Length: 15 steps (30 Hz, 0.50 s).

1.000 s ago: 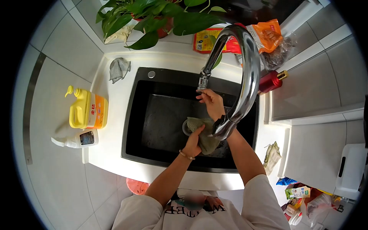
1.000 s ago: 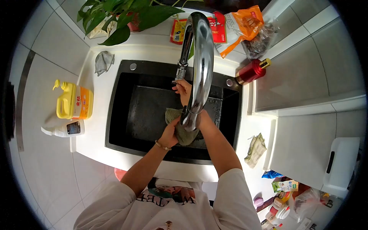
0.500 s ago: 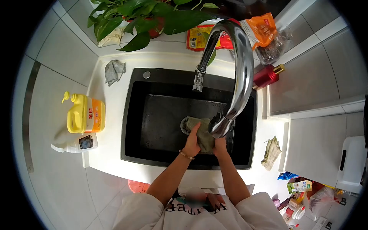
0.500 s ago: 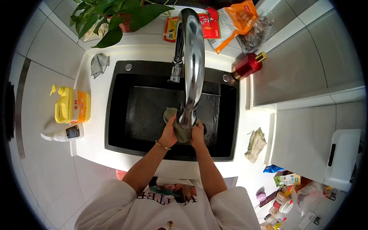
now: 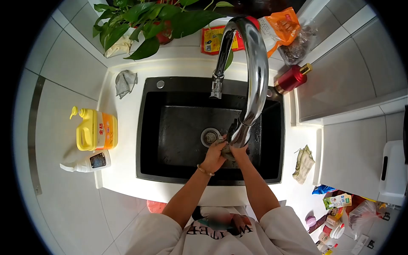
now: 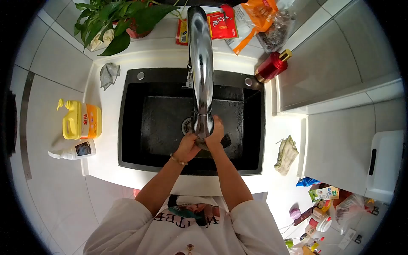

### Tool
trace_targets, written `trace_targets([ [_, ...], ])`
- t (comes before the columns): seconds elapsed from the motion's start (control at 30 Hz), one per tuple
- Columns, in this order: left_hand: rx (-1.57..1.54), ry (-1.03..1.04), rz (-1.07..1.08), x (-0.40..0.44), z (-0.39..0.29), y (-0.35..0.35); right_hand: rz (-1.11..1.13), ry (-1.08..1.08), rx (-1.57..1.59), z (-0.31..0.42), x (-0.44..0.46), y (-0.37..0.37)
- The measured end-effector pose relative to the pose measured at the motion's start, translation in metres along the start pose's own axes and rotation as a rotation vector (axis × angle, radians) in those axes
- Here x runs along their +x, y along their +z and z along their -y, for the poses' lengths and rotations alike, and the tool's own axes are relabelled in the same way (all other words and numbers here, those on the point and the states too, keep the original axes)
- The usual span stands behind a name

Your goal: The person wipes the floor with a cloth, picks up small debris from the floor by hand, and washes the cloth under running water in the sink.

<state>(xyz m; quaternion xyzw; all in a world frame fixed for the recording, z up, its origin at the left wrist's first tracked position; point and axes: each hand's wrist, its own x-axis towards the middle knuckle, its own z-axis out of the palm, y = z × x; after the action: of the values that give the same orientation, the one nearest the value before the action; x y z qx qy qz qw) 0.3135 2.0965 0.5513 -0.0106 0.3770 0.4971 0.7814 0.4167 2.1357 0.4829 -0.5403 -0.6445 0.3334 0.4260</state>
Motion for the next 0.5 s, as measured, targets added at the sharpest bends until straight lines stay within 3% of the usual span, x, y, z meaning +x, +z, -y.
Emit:
trace_targets([
  [0.1, -0.029, 0.042, 0.068, -0.003, -0.001, -0.008, -0.098, 0.128, -0.012, 0.016, -0.014, 0.005],
  [0.17, -0.055, 0.033, 0.087, -0.002, -0.001, -0.009, 0.062, 0.033, -0.58, 0.096, -0.029, 0.001],
  [0.3, -0.028, 0.012, -0.025, -0.013, 0.001, 0.003, 0.189, 0.126, -0.646, 0.068, -0.014, 0.003],
  [0.37, -0.005, 0.008, -0.072, -0.018, -0.005, 0.014, 0.158, 0.3, -0.137, -0.016, 0.004, -0.003],
  [0.4, -0.023, 0.006, -0.065, -0.023, -0.009, 0.02, 0.157, 0.302, -0.134, -0.012, 0.01, -0.014],
  [0.43, -0.021, 0.006, -0.068, -0.02, -0.008, 0.015, 0.083, 0.465, 0.17, -0.009, 0.013, -0.025],
  [0.47, -0.087, 0.115, 0.012, -0.012, -0.003, 0.006, 0.006, 0.622, 0.473, 0.003, 0.015, -0.035],
  [0.5, -0.154, 0.225, 0.096, -0.006, 0.0, 0.002, 0.006, 0.622, 0.471, 0.03, 0.014, -0.043],
])
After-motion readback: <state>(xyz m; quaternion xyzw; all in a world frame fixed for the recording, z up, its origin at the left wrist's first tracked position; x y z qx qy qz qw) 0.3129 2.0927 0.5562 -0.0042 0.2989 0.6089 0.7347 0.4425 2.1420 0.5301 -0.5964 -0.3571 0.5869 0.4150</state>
